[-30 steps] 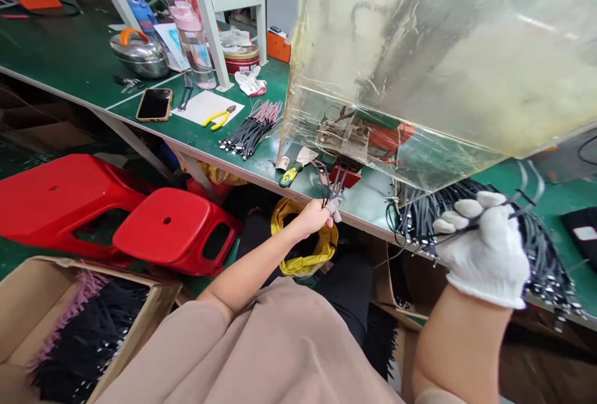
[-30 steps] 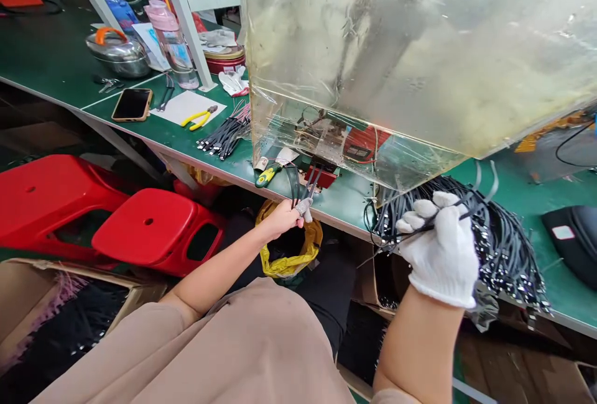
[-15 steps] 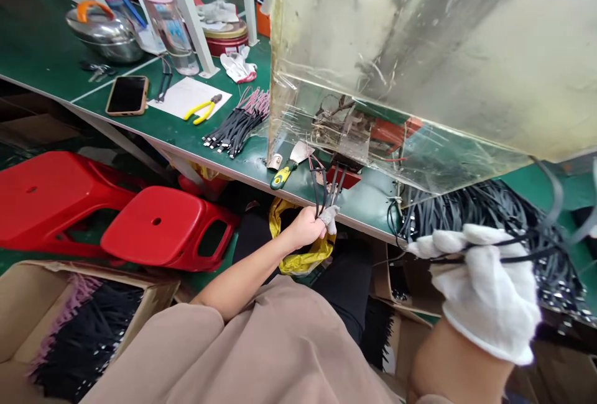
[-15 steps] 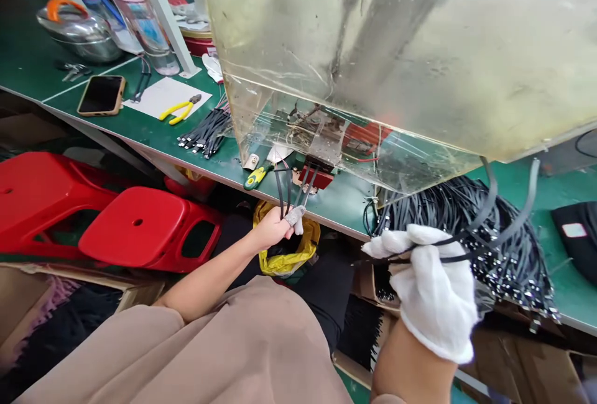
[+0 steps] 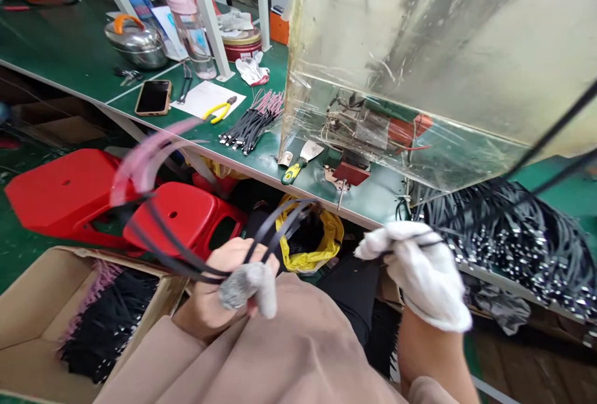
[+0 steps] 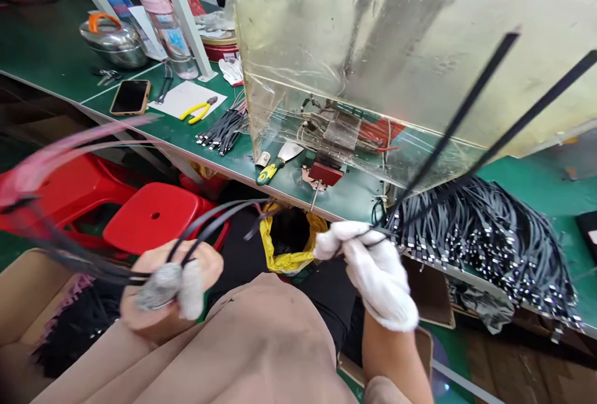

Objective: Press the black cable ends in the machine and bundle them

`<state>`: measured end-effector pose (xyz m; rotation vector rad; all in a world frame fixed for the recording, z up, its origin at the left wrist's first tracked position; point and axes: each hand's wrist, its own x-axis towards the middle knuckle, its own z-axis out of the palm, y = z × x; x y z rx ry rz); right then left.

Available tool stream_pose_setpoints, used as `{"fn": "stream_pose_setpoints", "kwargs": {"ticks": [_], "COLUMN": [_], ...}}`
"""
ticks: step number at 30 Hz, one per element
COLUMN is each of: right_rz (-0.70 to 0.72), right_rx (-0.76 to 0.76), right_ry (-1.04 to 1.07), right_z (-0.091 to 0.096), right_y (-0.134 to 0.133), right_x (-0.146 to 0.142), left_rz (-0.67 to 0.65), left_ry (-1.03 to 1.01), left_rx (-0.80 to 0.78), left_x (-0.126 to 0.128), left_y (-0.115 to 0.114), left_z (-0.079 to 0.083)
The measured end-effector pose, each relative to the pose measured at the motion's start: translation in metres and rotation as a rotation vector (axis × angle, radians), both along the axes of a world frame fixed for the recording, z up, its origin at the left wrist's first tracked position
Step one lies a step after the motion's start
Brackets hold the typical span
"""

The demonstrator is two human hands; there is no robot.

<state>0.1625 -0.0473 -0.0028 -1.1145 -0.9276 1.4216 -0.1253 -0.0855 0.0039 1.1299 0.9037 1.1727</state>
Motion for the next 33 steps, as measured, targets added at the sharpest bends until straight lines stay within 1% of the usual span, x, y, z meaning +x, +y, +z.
{"fn": "stream_pose_setpoints", "kwargs": {"ticks": [2, 3, 4, 6, 7, 8, 9, 11, 13, 16, 18, 20, 25, 29, 33], "right_rz": [0.141, 0.19, 0.208, 0.212, 0.214, 0.221, 0.231, 0.259, 0.274, 0.242, 0.211, 0.201, 0.199, 0.118, 0.056], "right_rx": [-0.13, -0.216, -0.298, -0.413, -0.44, -0.446, -0.434, -0.375, -0.305, -0.23, -0.209, -0.215, -0.252, -0.327, -0.41], "right_ry": [0.134, 0.185, 0.222, 0.268, 0.286, 0.302, 0.312, 0.326, 0.352, 0.408, 0.442, 0.473, 0.496, 0.473, 0.478], "right_z": [-0.028, -0.044, -0.061, -0.087, -0.096, -0.1, -0.1, -0.089, -0.071, -0.047, -0.038, -0.035, -0.035, -0.03, -0.025], "right_y": [0.01, 0.013, 0.014, 0.012, 0.011, 0.01, 0.012, 0.023, 0.044, 0.083, 0.104, 0.118, 0.13, 0.135, 0.136], "right_x": [-0.017, -0.025, -0.031, -0.04, -0.043, -0.044, -0.044, -0.044, -0.045, -0.049, -0.053, -0.055, -0.056, -0.055, -0.054], "left_rz": [-0.004, 0.02, 0.072, 0.241, 0.314, 0.354, 0.358, 0.337, 0.322, 0.283, 0.259, 0.244, 0.21, 0.175, 0.171], "left_ry": [0.02, 0.023, 0.02, -0.007, -0.021, -0.028, -0.028, -0.031, -0.045, -0.049, -0.055, -0.063, -0.094, -0.113, -0.118], "left_rx": [0.0, -0.002, -0.003, -0.011, -0.013, -0.022, -0.036, -0.059, -0.073, -0.083, -0.086, -0.094, -0.097, -0.085, -0.095], "left_x": [-0.015, -0.018, -0.018, -0.013, -0.008, -0.003, 0.001, 0.008, 0.012, 0.016, 0.018, 0.019, 0.018, 0.016, 0.015], "left_y": [-0.003, -0.002, 0.001, 0.007, 0.011, 0.014, 0.016, 0.021, 0.025, 0.03, 0.032, 0.032, 0.029, 0.028, 0.026], "left_z": [0.004, 0.005, 0.004, 0.0, -0.002, -0.006, -0.009, -0.016, -0.024, -0.032, -0.034, -0.034, -0.033, -0.036, -0.039]}}
